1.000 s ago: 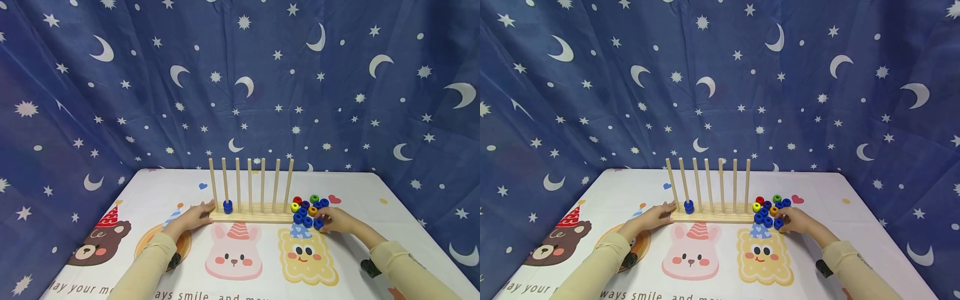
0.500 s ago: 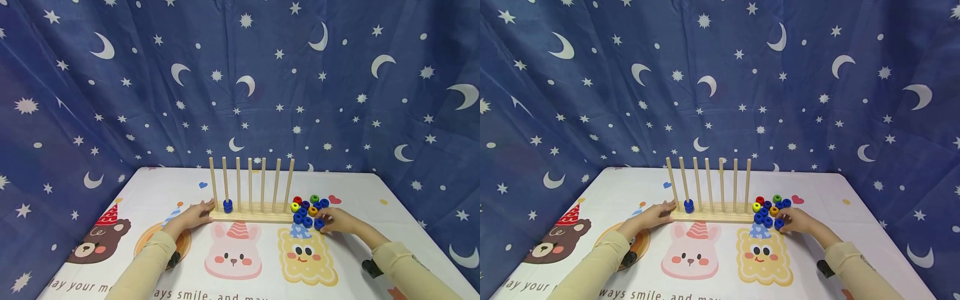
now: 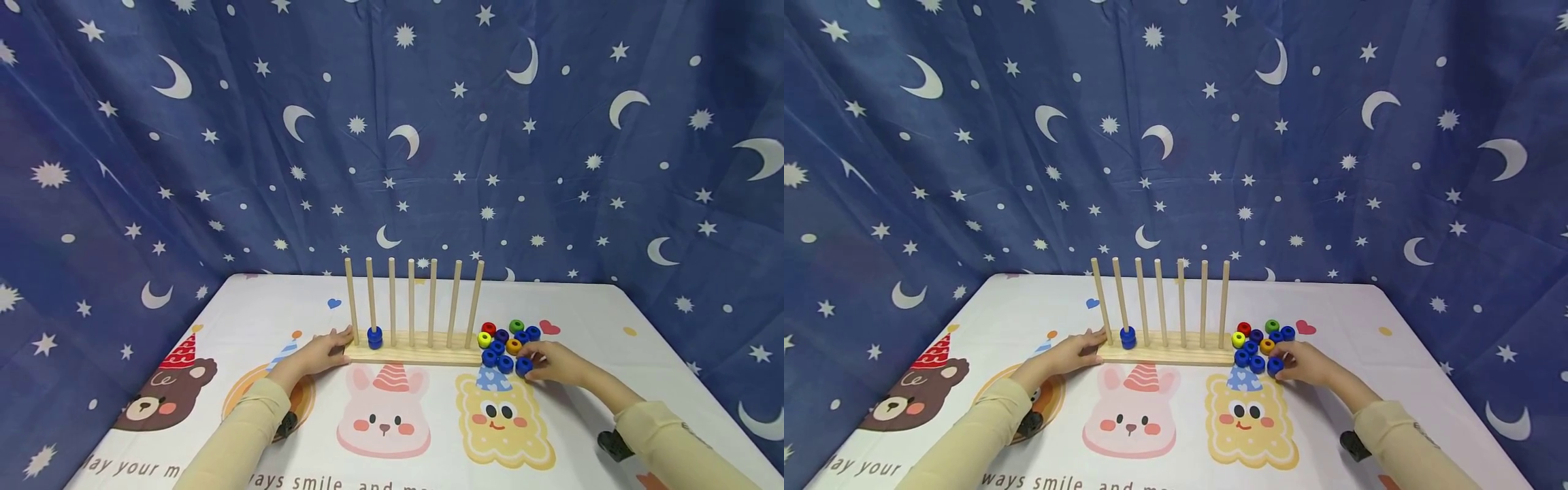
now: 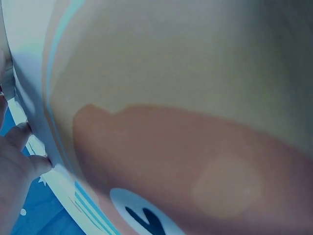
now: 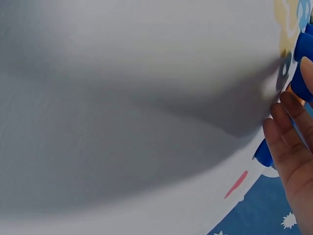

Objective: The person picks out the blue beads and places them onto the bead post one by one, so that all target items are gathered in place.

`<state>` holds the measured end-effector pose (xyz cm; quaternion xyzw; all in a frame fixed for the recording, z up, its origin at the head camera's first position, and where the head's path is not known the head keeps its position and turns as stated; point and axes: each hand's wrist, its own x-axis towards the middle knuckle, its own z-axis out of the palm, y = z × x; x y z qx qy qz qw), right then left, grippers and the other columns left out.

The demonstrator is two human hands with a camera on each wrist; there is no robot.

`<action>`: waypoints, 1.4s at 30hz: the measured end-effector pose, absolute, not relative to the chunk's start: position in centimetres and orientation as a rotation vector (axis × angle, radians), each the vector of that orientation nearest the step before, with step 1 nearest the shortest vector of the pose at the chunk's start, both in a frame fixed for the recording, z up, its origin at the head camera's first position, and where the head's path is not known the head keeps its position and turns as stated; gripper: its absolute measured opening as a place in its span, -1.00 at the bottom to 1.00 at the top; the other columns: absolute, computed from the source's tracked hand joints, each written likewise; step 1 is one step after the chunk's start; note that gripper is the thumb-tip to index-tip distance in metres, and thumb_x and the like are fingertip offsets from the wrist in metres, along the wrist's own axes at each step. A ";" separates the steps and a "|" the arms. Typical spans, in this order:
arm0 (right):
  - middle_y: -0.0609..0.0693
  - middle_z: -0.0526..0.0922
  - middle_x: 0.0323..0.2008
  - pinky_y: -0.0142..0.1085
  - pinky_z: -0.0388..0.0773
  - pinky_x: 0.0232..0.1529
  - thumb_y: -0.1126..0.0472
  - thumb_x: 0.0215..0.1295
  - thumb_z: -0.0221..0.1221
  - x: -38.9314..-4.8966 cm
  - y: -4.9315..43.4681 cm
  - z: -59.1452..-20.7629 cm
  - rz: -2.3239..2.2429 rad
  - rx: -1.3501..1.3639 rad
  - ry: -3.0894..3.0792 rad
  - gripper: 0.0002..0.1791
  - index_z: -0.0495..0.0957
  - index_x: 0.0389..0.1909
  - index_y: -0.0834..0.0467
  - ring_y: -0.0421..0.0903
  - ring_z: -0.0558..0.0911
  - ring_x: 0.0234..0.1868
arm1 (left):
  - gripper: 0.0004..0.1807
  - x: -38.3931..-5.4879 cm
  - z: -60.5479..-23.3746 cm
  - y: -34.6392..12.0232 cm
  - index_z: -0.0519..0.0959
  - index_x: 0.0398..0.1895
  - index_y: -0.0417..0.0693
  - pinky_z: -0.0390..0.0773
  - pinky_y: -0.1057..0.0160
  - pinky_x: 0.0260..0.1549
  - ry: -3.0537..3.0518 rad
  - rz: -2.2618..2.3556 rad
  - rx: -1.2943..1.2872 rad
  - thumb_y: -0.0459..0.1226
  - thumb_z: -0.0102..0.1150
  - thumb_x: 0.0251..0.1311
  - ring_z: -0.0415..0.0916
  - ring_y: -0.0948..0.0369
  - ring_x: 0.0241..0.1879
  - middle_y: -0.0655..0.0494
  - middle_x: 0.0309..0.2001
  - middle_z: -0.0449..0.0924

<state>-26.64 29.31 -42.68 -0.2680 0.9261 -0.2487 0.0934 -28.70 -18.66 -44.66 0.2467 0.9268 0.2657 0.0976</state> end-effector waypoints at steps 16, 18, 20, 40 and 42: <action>0.04 0.68 -0.27 -0.13 0.64 -0.16 0.21 0.04 0.35 -25.4 28.9 -42.3 -0.609 -0.779 2.858 -0.60 0.57 -0.11 0.34 -0.10 0.63 -0.28 | -0.36 -28.7 -45.0 -18.6 0.26 0.33 -0.29 -0.15 -0.46 0.23 2.743 0.795 0.716 -0.21 0.14 0.23 -0.04 -0.35 0.37 -0.22 0.40 0.10; 0.07 0.68 -0.26 -0.12 0.64 -0.16 0.21 0.05 0.35 -25.4 28.8 -41.9 -0.608 -0.777 2.862 -0.59 0.57 -0.11 0.35 -0.06 0.64 -0.26 | -0.37 -28.7 -44.9 -18.6 0.26 0.33 -0.29 -0.14 -0.46 0.23 2.748 0.802 0.720 -0.21 0.14 0.23 -0.04 -0.35 0.36 -0.23 0.40 0.10; 0.09 0.69 -0.24 -0.12 0.64 -0.16 0.21 0.05 0.35 -25.3 28.6 -41.7 -0.607 -0.769 2.866 -0.58 0.57 -0.10 0.36 -0.03 0.65 -0.25 | -0.37 -28.7 -45.0 -18.6 0.26 0.33 -0.29 -0.14 -0.46 0.23 2.750 0.806 0.716 -0.22 0.14 0.23 -0.04 -0.35 0.37 -0.23 0.40 0.10; 0.21 0.68 -0.12 -0.12 0.64 -0.14 0.29 0.08 0.31 -24.0 27.5 -41.9 -0.733 -0.897 2.939 -0.60 0.55 -0.03 0.36 0.06 0.68 -0.19 | -0.36 -28.8 -45.1 -18.7 0.26 0.33 -0.30 -0.13 -0.48 0.22 2.756 0.787 0.733 -0.20 0.15 0.23 -0.03 -0.36 0.36 -0.24 0.40 0.10; 0.21 0.67 -0.12 -0.11 0.63 -0.12 0.30 0.09 0.30 -23.9 27.3 -41.8 -0.763 -0.888 2.920 -0.60 0.55 -0.03 0.35 0.07 0.67 -0.18 | -0.35 -28.8 -45.0 -18.7 0.25 0.33 -0.30 -0.14 -0.48 0.21 2.756 0.787 0.736 -0.20 0.15 0.23 -0.03 -0.36 0.35 -0.24 0.40 0.11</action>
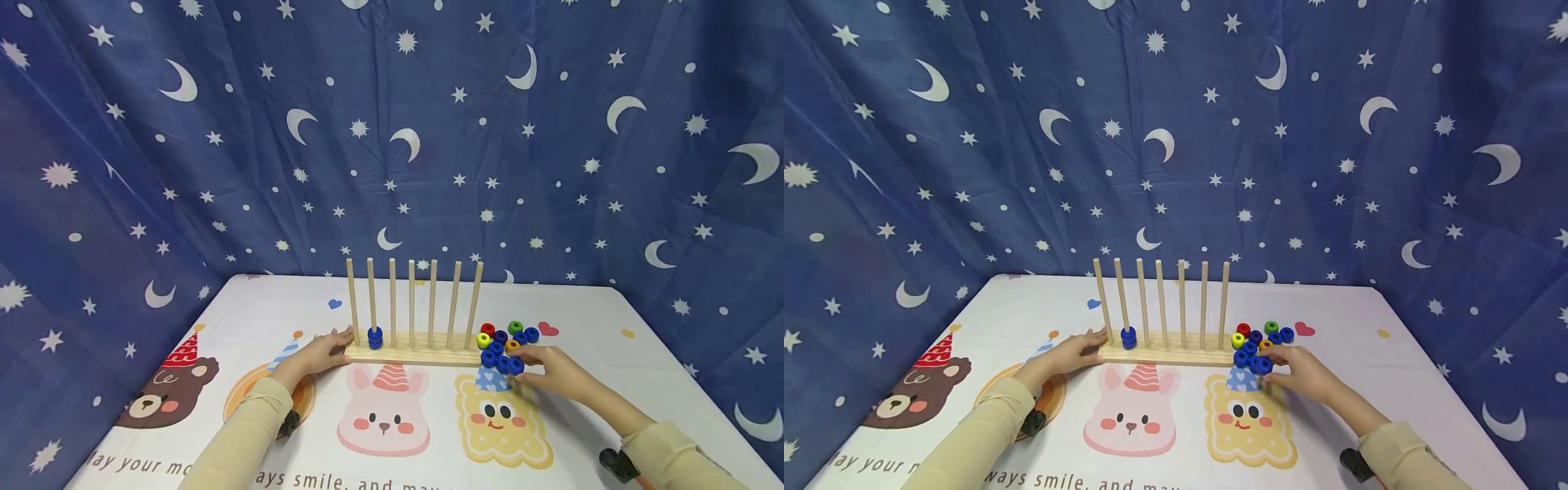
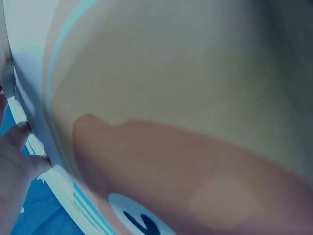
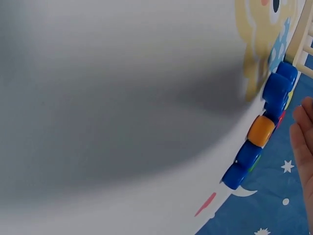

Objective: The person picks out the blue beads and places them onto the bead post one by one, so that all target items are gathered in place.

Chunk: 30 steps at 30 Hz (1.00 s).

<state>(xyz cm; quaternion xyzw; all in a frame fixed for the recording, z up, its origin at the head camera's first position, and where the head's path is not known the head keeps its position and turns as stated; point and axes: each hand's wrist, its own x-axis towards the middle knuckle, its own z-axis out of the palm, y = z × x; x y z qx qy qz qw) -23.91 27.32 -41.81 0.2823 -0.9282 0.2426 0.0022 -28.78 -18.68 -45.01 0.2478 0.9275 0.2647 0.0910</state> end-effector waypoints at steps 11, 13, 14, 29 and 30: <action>0.18 0.66 -0.08 -0.06 0.61 -0.07 0.18 0.13 0.31 -23.7 25.8 -41.4 0.891 0.897 -2.836 -0.56 0.54 0.01 0.30 0.08 0.65 -0.14 | -0.35 -28.9 -45.2 -18.8 0.25 0.33 -0.29 -0.13 -0.47 0.22 2.754 0.775 0.715 -0.19 0.15 0.23 -0.03 -0.35 0.36 -0.21 0.41 0.09; 0.15 0.66 -0.10 -0.07 0.61 -0.07 0.17 0.13 0.31 -23.5 25.5 -41.3 0.925 0.896 -2.811 -0.57 0.53 0.00 0.28 0.03 0.66 -0.15 | -0.35 -28.9 -45.2 -18.7 0.25 0.33 -0.28 -0.13 -0.47 0.23 2.755 0.779 0.716 -0.19 0.15 0.23 -0.03 -0.35 0.36 -0.21 0.40 0.09; 0.14 0.67 -0.11 -0.07 0.61 -0.07 0.18 0.13 0.31 -23.5 25.3 -41.2 0.942 0.899 -2.794 -0.57 0.53 0.00 0.28 0.00 0.66 -0.15 | -0.35 -28.9 -45.1 -18.7 0.25 0.33 -0.28 -0.13 -0.47 0.23 2.755 0.781 0.717 -0.20 0.14 0.23 -0.03 -0.35 0.36 -0.22 0.40 0.10; 0.09 0.70 -0.22 -0.12 0.66 -0.17 0.30 0.06 0.34 -23.1 22.9 -40.2 1.039 0.895 -2.569 -0.61 0.55 -0.05 0.29 -0.18 0.68 -0.23 | -0.36 -28.7 -44.8 -18.7 0.25 0.33 -0.30 -0.14 -0.46 0.23 2.747 0.796 0.736 -0.22 0.14 0.24 -0.04 -0.36 0.36 -0.24 0.40 0.09; 0.10 0.70 -0.21 -0.11 0.65 -0.17 0.32 0.06 0.34 -23.1 22.7 -40.1 1.045 0.896 -2.556 -0.61 0.55 -0.05 0.29 -0.17 0.68 -0.23 | -0.36 -28.7 -44.8 -18.6 0.25 0.33 -0.30 -0.14 -0.46 0.23 2.748 0.795 0.734 -0.21 0.14 0.24 -0.04 -0.35 0.36 -0.24 0.40 0.10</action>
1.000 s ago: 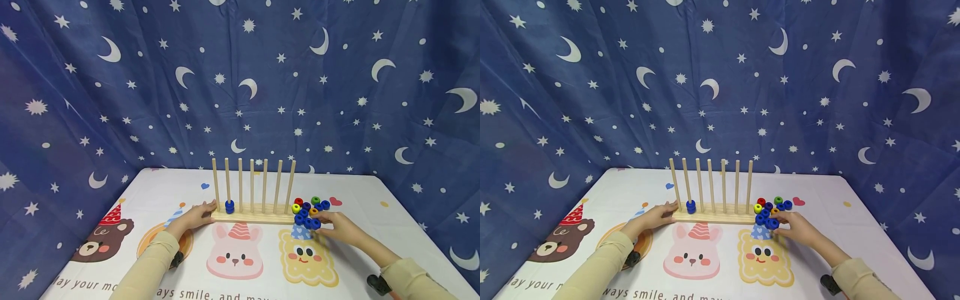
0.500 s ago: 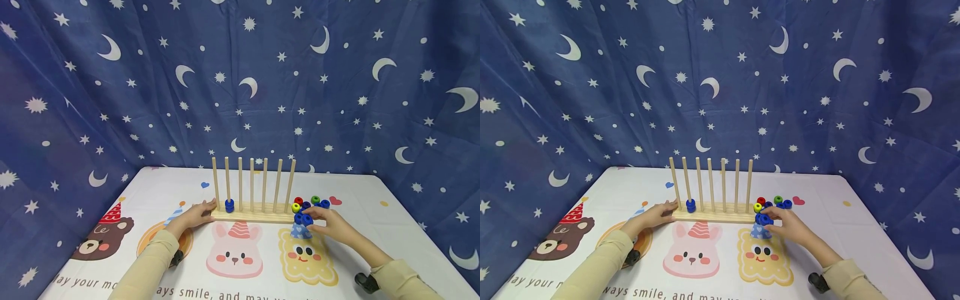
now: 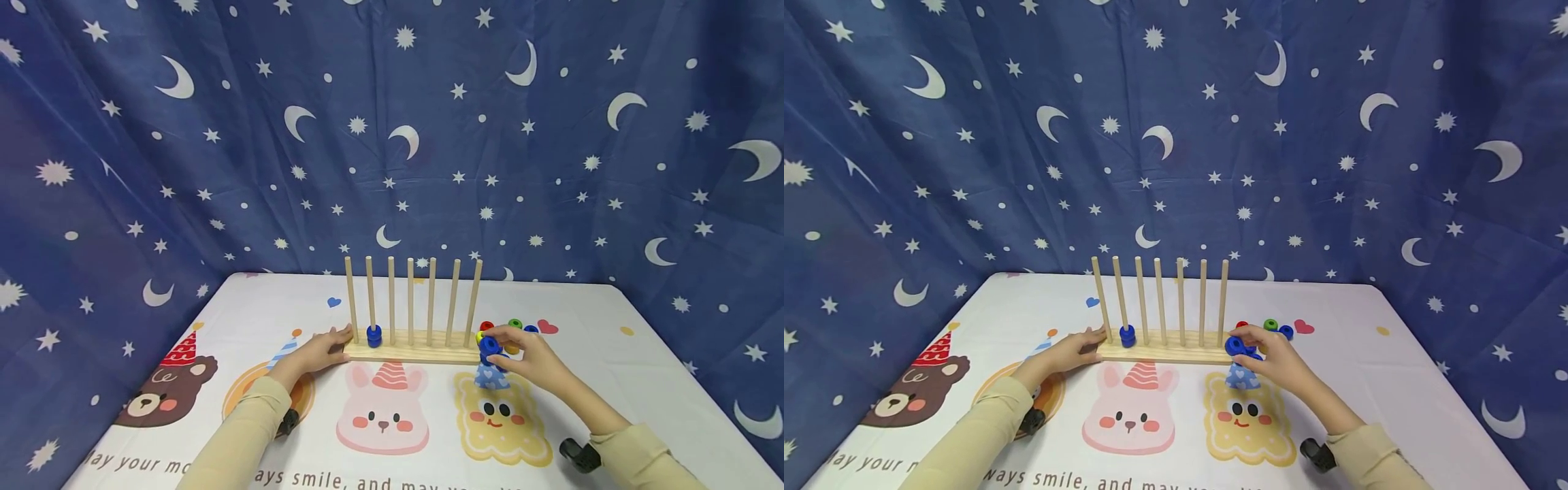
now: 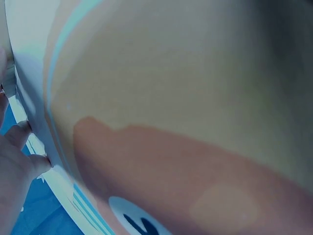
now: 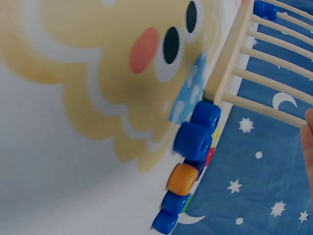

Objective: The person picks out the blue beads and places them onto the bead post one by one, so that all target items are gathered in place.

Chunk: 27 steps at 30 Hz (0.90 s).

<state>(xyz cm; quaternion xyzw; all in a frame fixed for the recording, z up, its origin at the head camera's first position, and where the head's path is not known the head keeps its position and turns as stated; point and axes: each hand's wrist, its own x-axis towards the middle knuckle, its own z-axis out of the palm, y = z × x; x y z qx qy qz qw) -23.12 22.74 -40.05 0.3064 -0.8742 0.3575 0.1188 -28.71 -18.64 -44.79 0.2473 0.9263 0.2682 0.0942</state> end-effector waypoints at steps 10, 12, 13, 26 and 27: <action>0.14 0.71 -0.19 -0.53 0.58 -0.16 0.38 0.04 0.33 -23.7 21.2 -38.9 1.045 0.929 -2.443 -0.62 0.57 -0.06 0.29 -0.31 0.66 -0.20 | -0.36 -28.9 -44.9 -18.6 0.25 0.34 -0.28 -0.15 -0.46 0.24 2.744 0.797 0.712 -0.20 0.14 0.23 -0.05 -0.33 0.38 -0.20 0.41 0.08; 0.16 0.71 -0.20 -0.56 0.58 -0.19 0.40 0.03 0.33 -23.7 20.8 -38.7 1.070 0.954 -2.413 -0.61 0.56 -0.06 0.31 -0.33 0.66 -0.21 | -0.36 -28.8 -44.9 -18.7 0.25 0.34 -0.29 -0.16 -0.46 0.24 2.742 0.807 0.715 -0.21 0.15 0.23 -0.05 -0.34 0.37 -0.22 0.41 0.09; 0.18 0.71 -0.21 -0.56 0.59 -0.21 0.41 0.03 0.32 -23.7 20.7 -38.6 1.089 0.968 -2.398 -0.61 0.56 -0.05 0.32 -0.34 0.66 -0.21 | -0.36 -28.8 -44.9 -18.6 0.25 0.33 -0.29 -0.16 -0.46 0.23 2.741 0.812 0.722 -0.22 0.15 0.23 -0.05 -0.34 0.37 -0.22 0.40 0.09; 0.12 0.71 -0.16 -0.41 0.63 -0.15 0.36 0.02 0.35 -23.9 18.5 -37.9 1.124 0.968 -2.366 -0.59 0.58 -0.04 0.27 -0.31 0.64 -0.21 | -0.36 -28.9 -44.9 -18.6 0.26 0.33 -0.30 -0.14 -0.46 0.23 2.742 0.799 0.726 -0.22 0.15 0.23 -0.04 -0.35 0.36 -0.23 0.40 0.10; 0.11 0.71 -0.16 -0.39 0.63 -0.16 0.36 0.02 0.35 -23.9 18.4 -37.9 1.130 0.968 -2.367 -0.59 0.58 -0.05 0.27 -0.31 0.63 -0.21 | -0.36 -28.9 -44.9 -18.6 0.26 0.33 -0.30 -0.13 -0.46 0.23 2.744 0.796 0.721 -0.21 0.15 0.23 -0.04 -0.35 0.37 -0.23 0.40 0.10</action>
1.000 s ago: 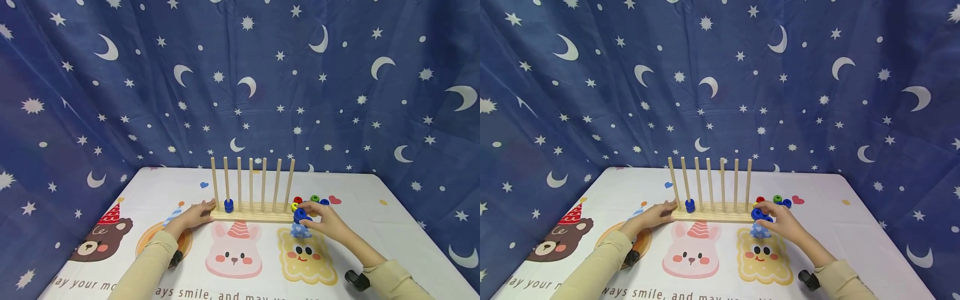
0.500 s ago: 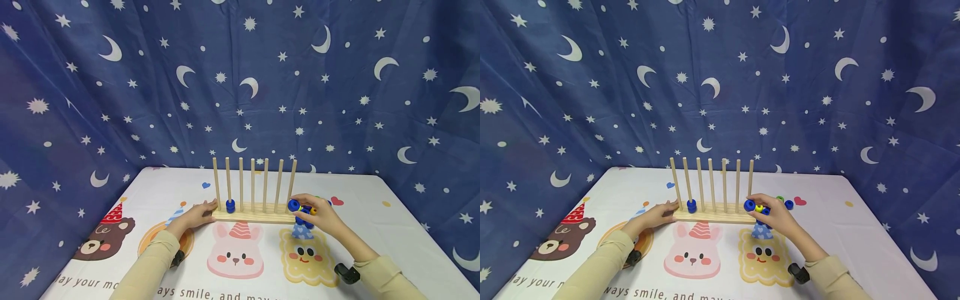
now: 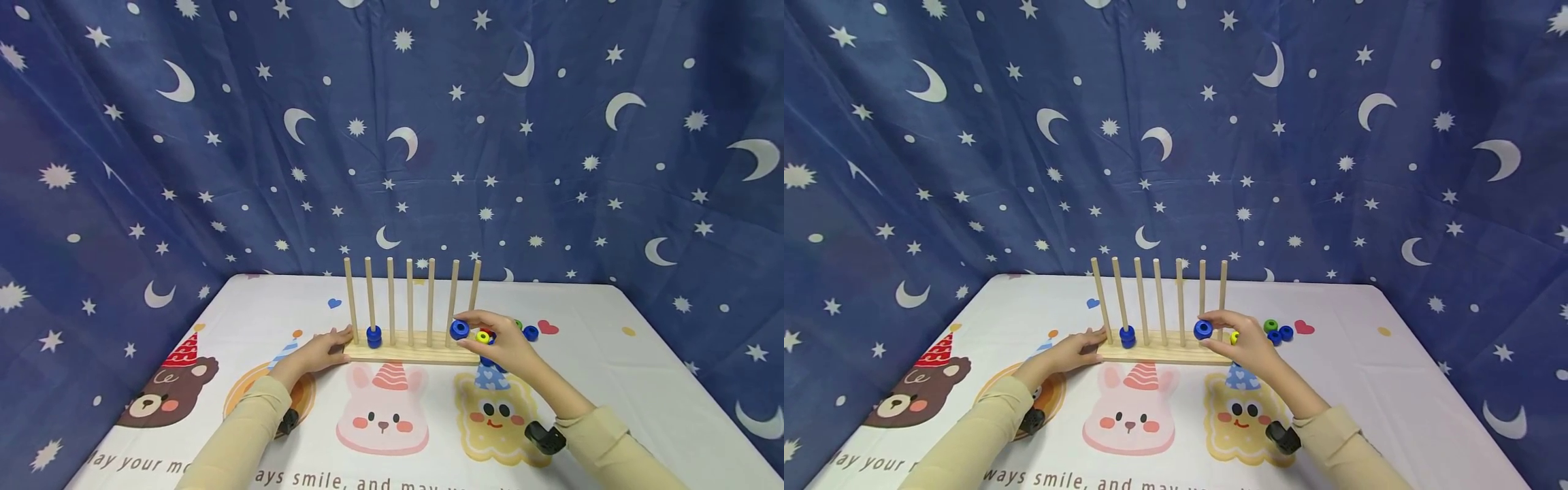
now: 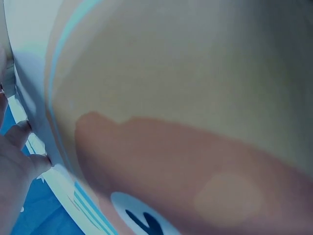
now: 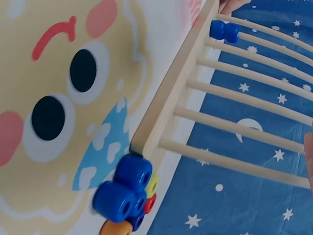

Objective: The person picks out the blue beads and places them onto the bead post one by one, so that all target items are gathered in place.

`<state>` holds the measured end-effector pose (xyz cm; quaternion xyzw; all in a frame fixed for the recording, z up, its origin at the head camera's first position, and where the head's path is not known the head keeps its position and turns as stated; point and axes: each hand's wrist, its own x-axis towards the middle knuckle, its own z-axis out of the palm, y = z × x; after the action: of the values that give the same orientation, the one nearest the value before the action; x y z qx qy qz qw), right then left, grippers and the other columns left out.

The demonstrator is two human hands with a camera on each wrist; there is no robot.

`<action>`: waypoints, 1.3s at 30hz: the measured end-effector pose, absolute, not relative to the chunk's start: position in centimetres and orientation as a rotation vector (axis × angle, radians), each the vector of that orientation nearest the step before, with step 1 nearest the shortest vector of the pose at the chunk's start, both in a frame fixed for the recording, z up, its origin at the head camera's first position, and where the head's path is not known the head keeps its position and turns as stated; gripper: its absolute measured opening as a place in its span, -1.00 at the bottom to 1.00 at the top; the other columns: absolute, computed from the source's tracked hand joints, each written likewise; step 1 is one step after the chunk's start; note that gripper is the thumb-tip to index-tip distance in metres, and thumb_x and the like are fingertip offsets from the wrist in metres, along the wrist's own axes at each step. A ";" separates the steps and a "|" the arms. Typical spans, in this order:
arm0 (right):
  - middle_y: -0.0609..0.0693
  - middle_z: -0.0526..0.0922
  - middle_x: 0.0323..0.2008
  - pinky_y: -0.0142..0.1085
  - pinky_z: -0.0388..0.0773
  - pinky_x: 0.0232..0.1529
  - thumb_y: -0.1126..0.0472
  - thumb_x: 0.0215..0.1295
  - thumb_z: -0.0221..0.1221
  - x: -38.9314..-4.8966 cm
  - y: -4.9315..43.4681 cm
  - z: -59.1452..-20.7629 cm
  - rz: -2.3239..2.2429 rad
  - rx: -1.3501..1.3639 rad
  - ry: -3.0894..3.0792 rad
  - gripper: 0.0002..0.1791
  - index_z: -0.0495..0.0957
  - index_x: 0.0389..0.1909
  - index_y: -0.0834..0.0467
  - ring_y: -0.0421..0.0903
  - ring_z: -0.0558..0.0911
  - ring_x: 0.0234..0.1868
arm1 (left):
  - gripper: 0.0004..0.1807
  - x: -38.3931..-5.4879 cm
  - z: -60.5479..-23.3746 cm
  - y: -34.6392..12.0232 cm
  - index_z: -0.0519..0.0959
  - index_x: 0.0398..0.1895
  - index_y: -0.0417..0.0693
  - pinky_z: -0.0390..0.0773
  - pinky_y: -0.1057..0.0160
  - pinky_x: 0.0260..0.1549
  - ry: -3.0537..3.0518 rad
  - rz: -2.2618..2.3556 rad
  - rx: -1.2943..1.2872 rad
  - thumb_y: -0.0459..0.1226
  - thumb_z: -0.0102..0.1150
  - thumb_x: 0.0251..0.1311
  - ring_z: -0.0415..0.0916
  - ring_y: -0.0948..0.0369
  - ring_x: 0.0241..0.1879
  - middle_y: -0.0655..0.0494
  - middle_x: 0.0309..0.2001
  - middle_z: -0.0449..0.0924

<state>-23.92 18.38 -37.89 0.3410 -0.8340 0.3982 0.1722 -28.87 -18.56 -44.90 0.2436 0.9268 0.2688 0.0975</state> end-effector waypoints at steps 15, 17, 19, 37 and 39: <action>0.09 0.69 -0.18 -0.23 0.64 -0.11 0.37 0.06 0.31 -24.6 16.1 -37.0 1.163 1.047 -2.278 -0.61 0.58 -0.03 0.27 -0.23 0.64 -0.23 | -0.37 -29.0 -45.0 -18.7 0.26 0.33 -0.29 -0.13 -0.44 0.25 2.753 0.786 0.700 -0.22 0.15 0.23 -0.04 -0.34 0.37 -0.21 0.41 0.10; 0.06 0.68 -0.20 -0.26 0.63 -0.09 0.37 0.05 0.32 -24.6 15.8 -36.9 1.173 1.047 -2.267 -0.61 0.59 -0.04 0.25 -0.23 0.63 -0.21 | -0.37 -29.0 -45.0 -18.6 0.26 0.33 -0.29 -0.13 -0.45 0.25 2.752 0.788 0.693 -0.22 0.15 0.23 -0.04 -0.34 0.37 -0.21 0.41 0.09; 0.04 0.68 -0.21 -0.35 0.61 -0.08 0.37 0.03 0.33 -24.7 15.5 -36.8 1.164 1.045 -2.255 -0.61 0.60 -0.04 0.23 -0.22 0.62 -0.19 | -0.37 -29.0 -45.0 -18.6 0.26 0.33 -0.29 -0.13 -0.44 0.25 2.750 0.787 0.688 -0.22 0.15 0.23 -0.05 -0.33 0.38 -0.20 0.41 0.09; 0.15 0.66 -0.10 -0.13 0.61 -0.03 0.37 0.10 0.29 -24.9 11.9 -34.3 1.237 1.059 -2.309 -0.60 0.56 0.01 0.29 -0.01 0.63 -0.16 | -0.37 -28.9 -44.9 -18.5 0.27 0.32 -0.28 -0.14 -0.44 0.25 2.748 0.789 0.680 -0.23 0.15 0.23 -0.04 -0.32 0.38 -0.21 0.40 0.10; 0.16 0.65 -0.07 -0.12 0.60 -0.02 0.38 0.10 0.29 -25.0 11.6 -33.9 1.238 1.052 -2.308 -0.59 0.56 0.02 0.30 0.01 0.64 -0.15 | -0.38 -28.9 -44.8 -18.5 0.27 0.32 -0.29 -0.12 -0.43 0.25 2.752 0.781 0.684 -0.23 0.15 0.23 -0.04 -0.33 0.37 -0.22 0.40 0.11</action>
<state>-24.99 11.59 -33.89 0.3680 -0.8073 0.4331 0.1587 -28.94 -18.48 -44.84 0.2314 0.9310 0.2641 0.1001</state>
